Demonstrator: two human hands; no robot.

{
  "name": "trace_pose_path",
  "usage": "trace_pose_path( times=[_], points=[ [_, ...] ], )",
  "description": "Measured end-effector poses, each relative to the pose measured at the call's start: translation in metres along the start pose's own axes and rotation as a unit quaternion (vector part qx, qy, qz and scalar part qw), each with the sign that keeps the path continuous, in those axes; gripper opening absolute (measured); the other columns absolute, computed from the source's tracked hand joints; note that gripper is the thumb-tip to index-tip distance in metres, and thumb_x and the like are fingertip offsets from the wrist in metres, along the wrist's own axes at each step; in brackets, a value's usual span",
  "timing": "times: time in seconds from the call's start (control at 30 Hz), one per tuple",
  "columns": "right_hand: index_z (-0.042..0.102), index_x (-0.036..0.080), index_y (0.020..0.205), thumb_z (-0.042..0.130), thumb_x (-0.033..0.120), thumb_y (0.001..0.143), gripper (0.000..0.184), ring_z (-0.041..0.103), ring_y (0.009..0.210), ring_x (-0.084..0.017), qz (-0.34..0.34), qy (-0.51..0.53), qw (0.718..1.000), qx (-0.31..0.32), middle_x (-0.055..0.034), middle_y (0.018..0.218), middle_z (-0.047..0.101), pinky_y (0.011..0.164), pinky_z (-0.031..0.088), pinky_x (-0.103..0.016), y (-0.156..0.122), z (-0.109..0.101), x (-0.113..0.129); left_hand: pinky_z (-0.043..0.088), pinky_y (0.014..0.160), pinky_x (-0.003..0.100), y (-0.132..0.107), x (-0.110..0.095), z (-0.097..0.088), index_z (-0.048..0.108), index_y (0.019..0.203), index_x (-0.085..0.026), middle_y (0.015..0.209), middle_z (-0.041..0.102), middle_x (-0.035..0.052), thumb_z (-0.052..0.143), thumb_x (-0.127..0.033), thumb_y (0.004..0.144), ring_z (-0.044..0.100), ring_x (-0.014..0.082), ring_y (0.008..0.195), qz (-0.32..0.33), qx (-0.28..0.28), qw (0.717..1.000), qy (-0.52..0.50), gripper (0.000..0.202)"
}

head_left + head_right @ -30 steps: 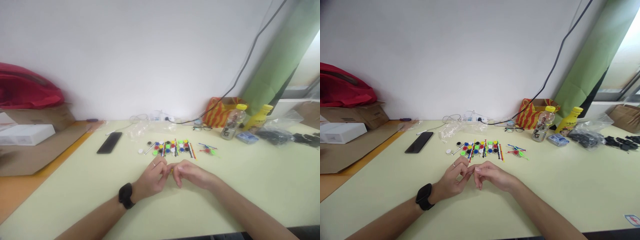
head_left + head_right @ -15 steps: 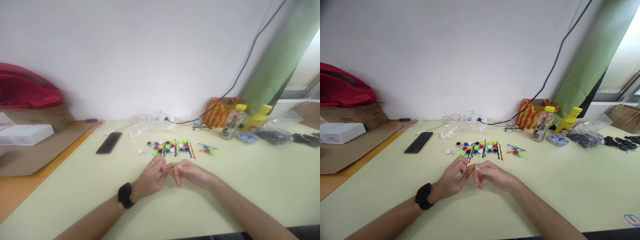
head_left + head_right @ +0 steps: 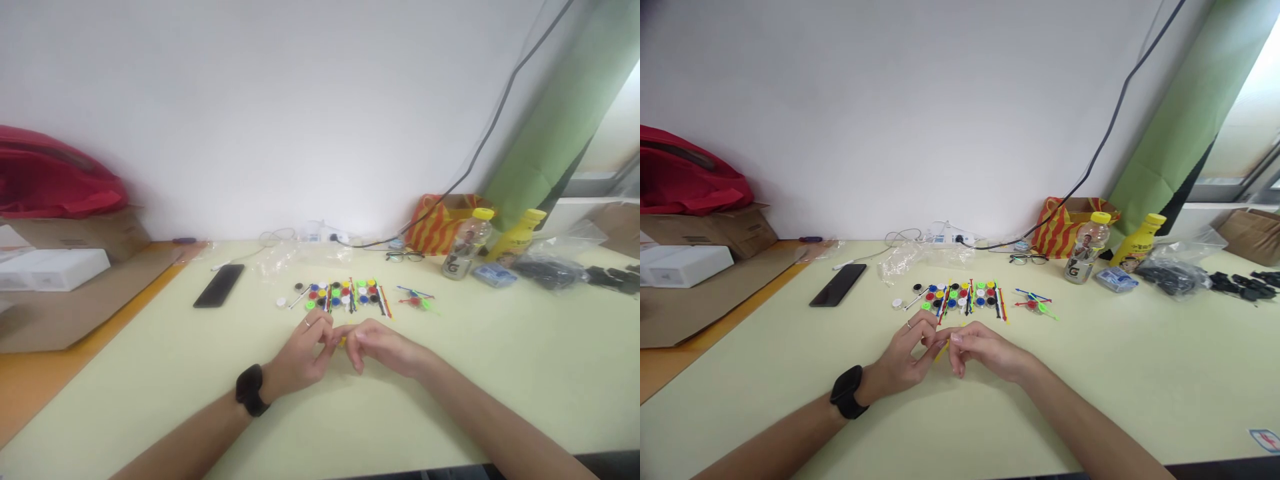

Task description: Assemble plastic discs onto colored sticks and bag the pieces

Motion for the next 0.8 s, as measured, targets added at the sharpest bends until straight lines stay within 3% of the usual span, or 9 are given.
trace_pose_path(
  times=[0.07, 0.47, 0.63, 0.73, 0.8],
  points=[
    [0.069, 0.014, 0.068, 0.058, 0.057, 0.096, 0.052, 0.061, 0.087, -0.022, -0.001, 0.0, 1.0, 0.003, -0.0122, 0.09, 0.067, 0.072, 0.048, -0.031, 0.0, 0.0, 0.0, 0.045, 0.071, 0.031, 0.0, 0.0, 0.0, 0.04, 0.085, -0.022, 0.093, 0.049, 0.0049, 0.055, -0.004, 0.094, 0.05, 0.0181, 0.084, -0.001, 0.009, 1.0, -0.009, 0.024],
    [0.068, 0.013, 0.068, 0.06, 0.059, 0.095, 0.053, 0.061, 0.096, -0.024, 0.0, 0.0, 1.0, 0.003, -0.0147, 0.104, 0.067, 0.073, 0.047, -0.031, 0.0, 0.0, 0.002, 0.045, 0.071, 0.032, -0.001, 0.001, 0.002, 0.041, 0.083, -0.021, 0.089, 0.049, 0.0038, 0.055, -0.003, 0.093, 0.049, 0.0178, 0.083, 0.023, 0.005, 1.0, 0.005, 0.026],
    [0.067, 0.013, 0.068, 0.059, 0.058, 0.096, 0.053, 0.059, 0.078, -0.018, -0.004, -0.005, 1.0, -0.001, -0.0138, 0.102, 0.068, 0.07, 0.047, -0.031, 0.001, 0.001, 0.0, 0.046, 0.07, 0.031, 0.0, 0.0, 0.001, 0.041, 0.082, -0.021, 0.088, 0.049, 0.0038, 0.055, -0.005, 0.094, 0.05, 0.0175, 0.081, 0.028, -0.001, 0.999, 0.019, 0.025],
    [0.066, 0.015, 0.076, 0.06, 0.054, 0.096, 0.044, 0.053, 0.065, -0.013, -0.036, -0.062, 0.994, -0.078, -0.0112, 0.105, 0.069, 0.065, 0.046, -0.03, 0.003, -0.002, 0.0, 0.048, 0.074, 0.033, 0.003, 0.0, -0.005, 0.046, 0.087, -0.022, 0.089, 0.054, 0.0042, 0.063, -0.011, 0.093, 0.053, 0.0194, 0.084, 0.014, -0.017, 0.998, 0.051, 0.021],
    [0.067, 0.018, 0.085, 0.064, 0.047, 0.095, 0.031, 0.052, 0.066, -0.014, -0.064, -0.171, 0.969, -0.164, -0.0077, 0.1, 0.07, 0.064, 0.044, -0.029, 0.002, -0.006, 0.001, 0.049, 0.083, 0.039, 0.007, 0.004, -0.013, 0.052, 0.094, -0.022, 0.094, 0.059, 0.0058, 0.071, -0.018, 0.089, 0.056, 0.023, 0.092, -0.01, -0.043, 0.996, 0.08, 0.02]
  ],
)
Point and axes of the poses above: each hand's wrist, its own y-axis towards the middle knuckle, its own z-axis out of the palm, x = y × z, the point moved 3 cm from there along y, towards the middle knuckle
